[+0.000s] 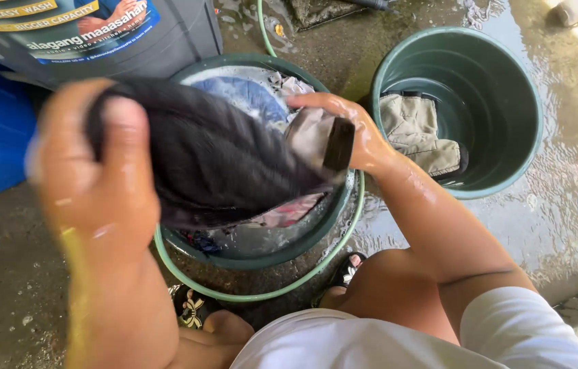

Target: Hand-washing laundry in a basin and then using a portable spinner machine.

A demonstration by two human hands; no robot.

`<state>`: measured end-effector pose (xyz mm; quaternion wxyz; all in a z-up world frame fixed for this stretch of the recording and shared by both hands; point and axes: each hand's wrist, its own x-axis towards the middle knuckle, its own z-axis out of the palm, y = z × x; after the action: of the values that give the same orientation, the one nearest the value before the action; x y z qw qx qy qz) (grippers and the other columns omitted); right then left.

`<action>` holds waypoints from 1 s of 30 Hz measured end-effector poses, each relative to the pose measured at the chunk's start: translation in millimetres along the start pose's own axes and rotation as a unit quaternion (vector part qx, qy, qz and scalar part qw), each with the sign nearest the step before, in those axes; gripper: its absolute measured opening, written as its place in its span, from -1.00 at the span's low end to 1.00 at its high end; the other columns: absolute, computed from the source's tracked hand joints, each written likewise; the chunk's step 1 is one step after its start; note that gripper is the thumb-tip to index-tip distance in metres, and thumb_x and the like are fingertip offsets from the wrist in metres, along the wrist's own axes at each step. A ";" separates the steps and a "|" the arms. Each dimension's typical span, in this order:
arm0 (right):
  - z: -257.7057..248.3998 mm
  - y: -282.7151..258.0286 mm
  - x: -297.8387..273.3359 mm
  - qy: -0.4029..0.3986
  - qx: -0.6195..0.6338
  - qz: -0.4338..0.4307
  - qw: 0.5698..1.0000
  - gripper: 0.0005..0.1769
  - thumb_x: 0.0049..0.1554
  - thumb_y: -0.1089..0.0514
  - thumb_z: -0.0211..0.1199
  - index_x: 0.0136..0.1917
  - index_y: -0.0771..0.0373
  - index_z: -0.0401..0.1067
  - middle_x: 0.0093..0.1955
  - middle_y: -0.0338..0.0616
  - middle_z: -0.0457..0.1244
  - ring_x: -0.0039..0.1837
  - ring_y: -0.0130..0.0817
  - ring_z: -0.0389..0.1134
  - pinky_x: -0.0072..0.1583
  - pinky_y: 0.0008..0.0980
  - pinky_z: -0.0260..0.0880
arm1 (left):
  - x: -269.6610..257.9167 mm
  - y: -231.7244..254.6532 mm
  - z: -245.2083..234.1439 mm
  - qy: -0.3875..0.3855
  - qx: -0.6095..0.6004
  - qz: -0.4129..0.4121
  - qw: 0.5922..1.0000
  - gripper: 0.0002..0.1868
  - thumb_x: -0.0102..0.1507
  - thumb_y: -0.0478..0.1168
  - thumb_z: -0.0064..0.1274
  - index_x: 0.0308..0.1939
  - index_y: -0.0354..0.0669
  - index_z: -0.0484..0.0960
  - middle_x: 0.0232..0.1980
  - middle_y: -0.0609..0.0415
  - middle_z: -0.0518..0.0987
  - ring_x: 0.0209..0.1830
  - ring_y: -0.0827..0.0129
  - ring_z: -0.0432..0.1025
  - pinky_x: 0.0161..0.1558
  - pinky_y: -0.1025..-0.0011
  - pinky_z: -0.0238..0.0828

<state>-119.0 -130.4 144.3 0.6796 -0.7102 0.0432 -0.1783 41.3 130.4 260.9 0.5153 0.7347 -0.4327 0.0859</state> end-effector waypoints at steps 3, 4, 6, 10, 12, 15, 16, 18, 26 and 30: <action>2.2 29.7 1.7 -0.040 -0.083 -0.099 0.991 -0.41 0.03 0.32 0.01 0.34 0.23 0.44 0.18 -0.07 0.38 0.23 -0.23 0.41 0.30 -0.27 0.40 | -14.5 -45.8 39.1 -0.061 0.069 -0.076 0.993 -0.73 0.51 -0.08 0.05 0.08 -0.23 0.60 -0.08 -0.22 0.64 -0.05 -0.05 0.55 0.01 0.18 0.44; 3.3 45.2 2.3 -0.061 -0.174 -0.173 0.967 -0.49 0.09 0.37 0.27 0.33 0.24 0.45 0.27 0.09 0.38 0.35 -0.05 0.42 0.40 -0.14 0.39 | -21.5 -63.4 55.9 -0.115 0.080 -0.158 0.978 -0.68 0.44 -0.02 0.01 0.07 -0.18 0.62 -0.08 -0.28 0.65 -0.04 -0.19 0.55 -0.02 0.07 0.44; 4.6 75.4 3.5 -0.056 -0.248 -0.116 0.960 -0.36 -0.06 0.40 0.12 0.31 0.16 0.46 0.24 0.09 0.40 0.34 0.02 0.42 0.38 -0.14 0.41 | -59.6 -130.9 95.2 -0.122 0.089 -0.185 0.971 -0.65 0.44 0.00 -0.01 0.10 -0.19 0.61 -0.05 -0.30 0.64 0.01 -0.23 0.52 0.01 0.04 0.43; 9.2 140.6 4.7 -0.105 -0.478 0.179 0.854 -0.16 -0.05 0.42 0.13 0.44 -0.18 0.40 0.27 0.14 0.35 0.30 0.17 0.37 0.31 -0.05 0.36 | -141.8 -236.1 170.1 -0.190 0.082 -0.281 0.937 -0.63 0.38 0.00 -0.02 0.16 -0.08 0.60 0.18 -0.26 0.57 0.19 -0.19 0.44 0.20 0.03 0.36; 27.0 181.0 -6.2 -0.183 -0.484 0.262 0.814 -0.10 0.02 0.33 0.17 0.54 -0.27 0.11 0.40 0.25 0.16 0.34 0.19 0.32 0.33 -0.04 0.33 | -196.6 -273.1 205.6 -0.239 0.084 -0.254 0.934 -0.63 0.33 0.00 0.03 0.16 -0.01 0.63 0.21 -0.22 0.55 0.25 -0.16 0.42 0.27 0.04 0.34; 58.3 213.6 -15.1 -0.279 -0.500 0.338 0.747 0.12 0.03 0.07 0.33 0.64 -0.39 -0.27 0.57 0.39 -0.14 0.42 0.26 0.18 0.34 0.00 0.27 | -248.1 -293.0 230.9 -0.296 0.105 -0.238 0.919 -0.53 0.25 0.01 0.12 0.22 0.03 0.59 0.32 -0.27 0.44 0.32 -0.23 0.34 0.23 0.01 0.30; 69.3 219.6 -19.0 -0.303 -0.513 0.337 0.729 0.24 -0.03 -0.09 0.44 0.63 -0.41 -0.37 0.62 0.44 -0.23 0.46 0.33 0.11 0.33 0.03 0.24 | -262.2 -292.1 235.2 -0.307 0.122 -0.256 0.908 -0.44 0.21 0.03 0.16 0.28 0.01 0.52 0.39 -0.37 0.34 0.31 -0.33 0.28 0.12 -0.05 0.29; 77.4 254.4 -38.4 -0.306 -0.521 0.328 0.726 0.27 -0.08 -0.26 0.47 0.64 -0.31 -0.32 0.56 0.42 -0.12 0.46 0.34 0.12 0.34 0.05 0.24 | -262.0 -288.3 229.7 -0.360 0.132 -0.303 0.872 -0.42 0.25 0.05 0.13 0.33 0.05 0.47 0.33 -0.34 0.38 0.27 -0.29 0.31 0.16 -0.05 0.30; 87.2 357.2 -78.5 -0.280 -0.399 0.209 0.848 -0.03 -0.06 -0.49 0.42 0.39 0.18 0.40 0.36 0.35 0.25 0.36 0.19 0.28 0.37 -0.06 0.28 | -213.5 -215.0 213.6 -0.344 0.008 -0.533 0.773 -0.41 0.20 0.07 0.08 0.23 -0.10 0.42 0.05 -0.09 0.59 -0.05 -0.05 0.68 -0.01 0.05 0.66; 77.6 255.2 -49.4 -0.169 -0.409 0.193 0.876 -0.36 -0.02 -0.26 0.37 0.22 0.11 0.48 0.26 0.13 0.25 0.14 0.04 0.38 0.16 -0.07 0.39 | -191.9 -207.7 215.5 -0.306 0.005 -0.406 0.861 -0.49 0.24 0.12 0.13 0.09 -0.13 0.50 0.06 -0.14 0.63 0.06 0.06 0.55 0.08 0.15 0.47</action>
<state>-94.7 -60.2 -116.6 0.3464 -0.9218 0.1328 0.1128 5.7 75.8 -88.6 0.3426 0.8371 -0.2315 -0.3583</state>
